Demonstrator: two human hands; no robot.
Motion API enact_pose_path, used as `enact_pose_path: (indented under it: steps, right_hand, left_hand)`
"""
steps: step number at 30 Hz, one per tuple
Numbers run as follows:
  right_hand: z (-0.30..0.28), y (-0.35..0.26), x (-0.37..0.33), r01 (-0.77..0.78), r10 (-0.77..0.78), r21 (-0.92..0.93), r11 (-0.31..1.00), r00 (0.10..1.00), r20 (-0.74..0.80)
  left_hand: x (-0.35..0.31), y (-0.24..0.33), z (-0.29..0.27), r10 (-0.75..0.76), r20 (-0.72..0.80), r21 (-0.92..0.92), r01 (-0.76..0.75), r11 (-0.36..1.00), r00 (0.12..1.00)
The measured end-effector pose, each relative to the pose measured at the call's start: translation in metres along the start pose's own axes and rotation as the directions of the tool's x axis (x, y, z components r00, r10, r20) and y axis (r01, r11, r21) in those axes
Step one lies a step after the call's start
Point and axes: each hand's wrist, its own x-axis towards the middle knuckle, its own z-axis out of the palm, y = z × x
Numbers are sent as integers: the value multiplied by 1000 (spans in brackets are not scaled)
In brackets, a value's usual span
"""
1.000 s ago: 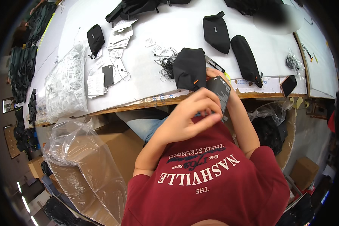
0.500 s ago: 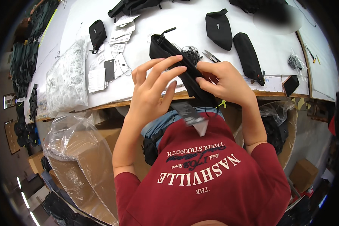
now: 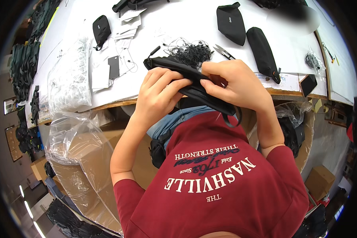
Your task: Sort and attach tags to black fabric bags in a manufacturing environment.
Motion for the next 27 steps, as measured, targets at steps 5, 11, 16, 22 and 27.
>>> enact_pose_path:
  steps: [5,11,16,22,27]
  right_hand:
    - [7,1,-2,40,-41,74,996,999,14]
    - [10,5,-3,-40,37,135,990,999,20]
    - [20,24,2,-147,136,-28,989,959,-249]
    - [37,42,-2,-150,58,589,794,983,172]
    - [61,93,-45,-479,51,647,593,824,564]
  left_hand:
    - [1,-2,1,41,-26,-22,-41,999,999]
    - [-4,3,0,51,25,-18,-50,999,998]
    - [-9,22,-14,-19,321,-43,35,998,947]
    - [-15,37,-37,-115,541,-102,201,974,833]
    - [-38,24,-47,-421,397,-127,503,855,816]
